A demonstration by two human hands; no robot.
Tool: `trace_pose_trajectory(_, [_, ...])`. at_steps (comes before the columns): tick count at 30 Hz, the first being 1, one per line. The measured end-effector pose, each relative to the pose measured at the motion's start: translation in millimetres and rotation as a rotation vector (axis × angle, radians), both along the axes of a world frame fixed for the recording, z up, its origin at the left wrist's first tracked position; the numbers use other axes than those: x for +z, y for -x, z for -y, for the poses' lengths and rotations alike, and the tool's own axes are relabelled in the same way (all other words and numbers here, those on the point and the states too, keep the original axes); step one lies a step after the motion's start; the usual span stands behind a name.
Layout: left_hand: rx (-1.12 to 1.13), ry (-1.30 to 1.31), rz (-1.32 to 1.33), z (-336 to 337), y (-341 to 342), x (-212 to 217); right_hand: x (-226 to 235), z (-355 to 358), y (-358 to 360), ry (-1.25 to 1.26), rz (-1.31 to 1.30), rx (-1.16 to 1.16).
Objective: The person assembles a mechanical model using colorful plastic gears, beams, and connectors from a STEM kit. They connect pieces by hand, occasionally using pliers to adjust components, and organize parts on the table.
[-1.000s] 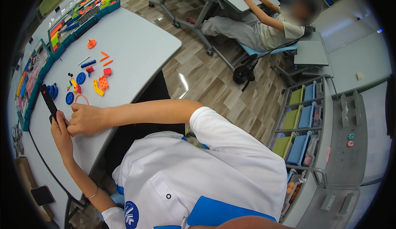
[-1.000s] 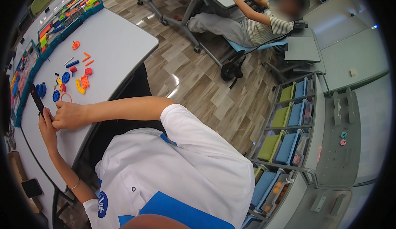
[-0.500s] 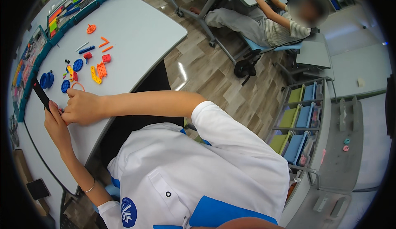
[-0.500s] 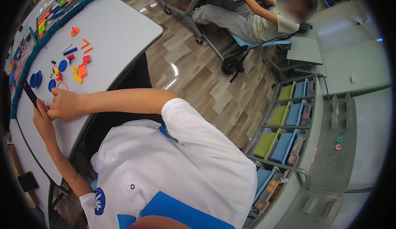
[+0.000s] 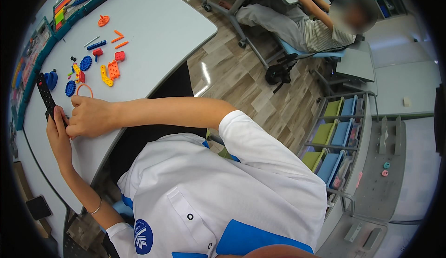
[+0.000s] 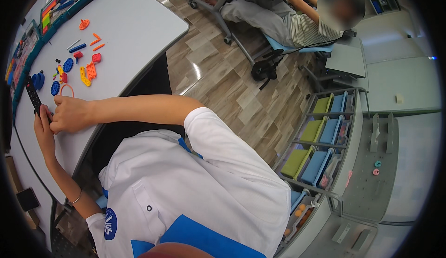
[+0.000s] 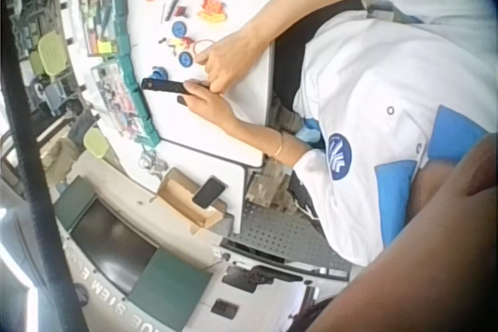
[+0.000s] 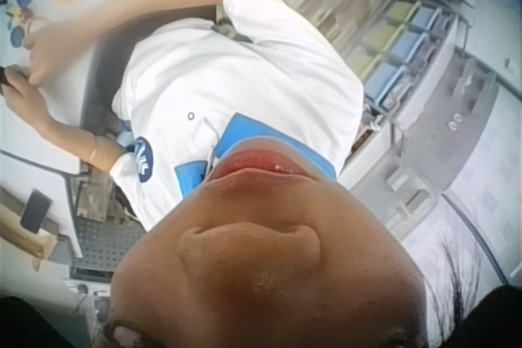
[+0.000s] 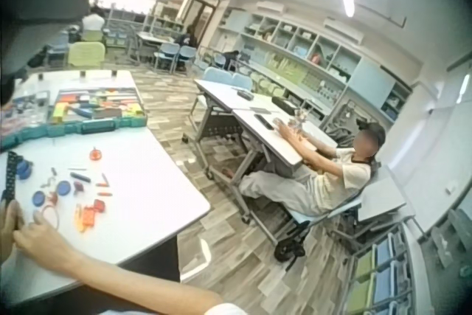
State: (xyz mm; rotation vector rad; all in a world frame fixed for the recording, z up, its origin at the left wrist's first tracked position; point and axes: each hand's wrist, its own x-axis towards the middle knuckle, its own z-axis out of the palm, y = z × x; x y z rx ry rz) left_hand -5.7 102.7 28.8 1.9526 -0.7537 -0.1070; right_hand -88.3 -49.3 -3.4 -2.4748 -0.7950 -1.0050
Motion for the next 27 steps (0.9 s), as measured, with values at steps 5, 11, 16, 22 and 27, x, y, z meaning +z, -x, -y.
trace_pose_trajectory(5, [0.008, -0.006, -0.047, -0.1, 4.4, 7.2, 2.2, -0.7, -0.4, -0.014, 0.050, 0.008])
trace_pose_trajectory(11, [0.063, -0.070, 0.006, -4.2, -2.2, -0.6, 4.3, 1.6, 1.1, -0.005, 0.068, -0.019])
trace_pose_trajectory(16, [0.202, -0.125, 0.106, 3.9, 8.4, 2.3, 3.1, 1.2, -0.1, 0.030, 0.050, -0.063])
trace_pose_trajectory(22, [0.149, -0.022, 0.134, 5.9, -0.1, 1.6, 0.2, 0.4, -1.3, 0.044, 0.070, -0.097])
trace_pose_trajectory(27, [0.076, 0.037, -0.150, -15.8, -1.7, 18.8, 19.7, 12.0, 4.4, -0.237, -0.025, -0.095])
